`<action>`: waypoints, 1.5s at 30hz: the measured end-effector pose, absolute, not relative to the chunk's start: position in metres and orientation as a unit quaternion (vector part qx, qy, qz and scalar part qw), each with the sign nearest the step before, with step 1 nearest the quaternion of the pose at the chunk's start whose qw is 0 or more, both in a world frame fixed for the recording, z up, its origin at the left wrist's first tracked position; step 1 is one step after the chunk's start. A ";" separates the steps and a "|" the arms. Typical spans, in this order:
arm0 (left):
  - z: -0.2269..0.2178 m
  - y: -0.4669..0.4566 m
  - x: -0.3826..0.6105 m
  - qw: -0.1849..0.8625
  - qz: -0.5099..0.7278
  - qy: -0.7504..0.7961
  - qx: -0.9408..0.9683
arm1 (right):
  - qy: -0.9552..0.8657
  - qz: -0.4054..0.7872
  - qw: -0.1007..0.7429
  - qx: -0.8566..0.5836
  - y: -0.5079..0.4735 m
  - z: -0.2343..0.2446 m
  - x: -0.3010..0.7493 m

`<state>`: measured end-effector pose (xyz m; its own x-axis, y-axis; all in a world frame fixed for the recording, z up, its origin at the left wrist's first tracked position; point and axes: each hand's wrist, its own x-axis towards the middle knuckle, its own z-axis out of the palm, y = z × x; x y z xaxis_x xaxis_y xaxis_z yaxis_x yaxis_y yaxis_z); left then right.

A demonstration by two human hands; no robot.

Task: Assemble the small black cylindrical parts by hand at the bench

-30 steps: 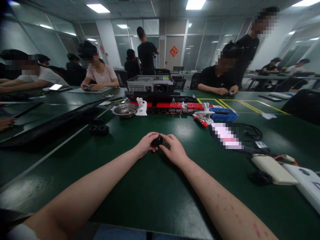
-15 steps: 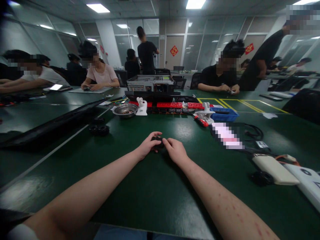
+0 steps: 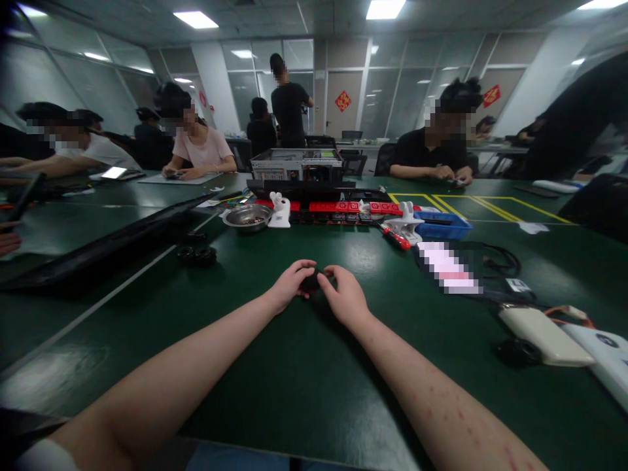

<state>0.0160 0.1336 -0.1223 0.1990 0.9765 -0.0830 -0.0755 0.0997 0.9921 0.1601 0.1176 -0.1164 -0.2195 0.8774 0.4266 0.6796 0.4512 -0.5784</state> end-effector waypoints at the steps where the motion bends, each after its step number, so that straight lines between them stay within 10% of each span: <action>1: -0.122 0.133 0.016 0.591 0.448 0.445 0.501 | -0.763 0.142 0.359 -0.518 0.119 -0.116 0.160; 45: -0.116 0.128 0.016 0.592 0.460 0.438 0.497 | -0.794 0.154 0.332 -0.486 0.121 -0.119 0.161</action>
<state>0.0157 0.1284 -0.1158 0.1946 0.9790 -0.0612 -0.1089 0.0835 0.9905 0.1609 0.1211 -0.1187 -0.3074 0.8735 0.3775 0.6693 0.4805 -0.5667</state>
